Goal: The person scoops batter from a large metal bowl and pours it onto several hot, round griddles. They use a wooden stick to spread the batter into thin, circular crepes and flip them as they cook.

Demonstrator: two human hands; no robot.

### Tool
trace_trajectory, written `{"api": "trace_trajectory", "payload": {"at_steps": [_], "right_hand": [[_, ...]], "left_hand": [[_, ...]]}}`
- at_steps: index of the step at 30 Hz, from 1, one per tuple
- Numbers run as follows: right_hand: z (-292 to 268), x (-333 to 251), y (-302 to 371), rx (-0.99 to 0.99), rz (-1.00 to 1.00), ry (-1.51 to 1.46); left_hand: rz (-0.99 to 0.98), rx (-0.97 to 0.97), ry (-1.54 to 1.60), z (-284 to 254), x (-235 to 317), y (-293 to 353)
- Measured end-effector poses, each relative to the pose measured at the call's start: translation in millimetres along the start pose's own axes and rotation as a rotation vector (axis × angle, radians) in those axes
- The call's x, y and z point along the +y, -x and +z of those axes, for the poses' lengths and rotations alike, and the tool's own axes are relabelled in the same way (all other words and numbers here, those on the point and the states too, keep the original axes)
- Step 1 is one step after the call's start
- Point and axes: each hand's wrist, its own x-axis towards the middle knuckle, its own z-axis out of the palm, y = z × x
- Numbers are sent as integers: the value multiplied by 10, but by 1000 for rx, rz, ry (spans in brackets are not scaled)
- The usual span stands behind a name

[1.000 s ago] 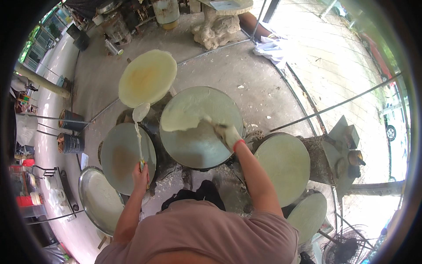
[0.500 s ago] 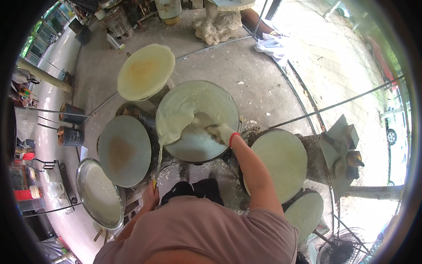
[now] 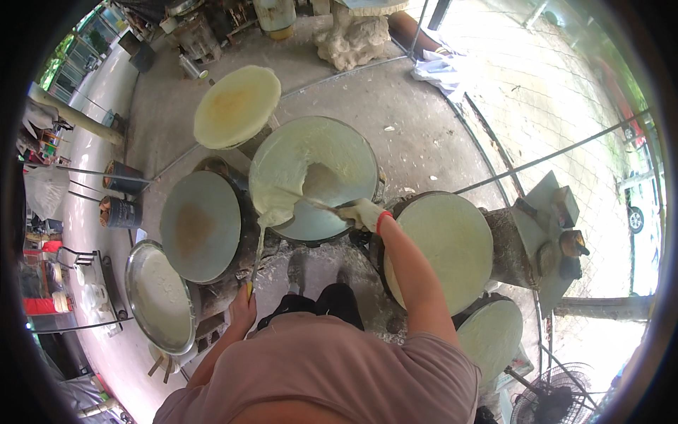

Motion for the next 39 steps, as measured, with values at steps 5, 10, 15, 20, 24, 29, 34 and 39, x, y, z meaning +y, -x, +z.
{"api": "trace_trajectory", "payload": {"at_steps": [5,10,15,20,24,29,34,39], "right_hand": [[296,187,165,235,-70,-161],[991,477,788,259,-40,-366],[2453,714,791,583,28,-812],[3538,275,-270,258,-209,-602],[3708,634,-1003,878,-339,-546],[4565,395,-1199,1151,-116,-439],[4021,455,-888,1155,-131,-281],[4069,564,-935,1138,-275,-551]], "left_hand": [[127,32,13,-53,-240,23],[157,54,230,-277,-647,-16],[201,87,612,-947,-779,-97],[-10,-112,1152,-1389,-1243,-264],[-122,-111,1330,-1807,-1645,-105],[-162,-145,1493,-1978,-2080,-6],[-192,-219,1591,-2081,-2212,64],[-172,-362,1532,-2024,-2191,94]]}}
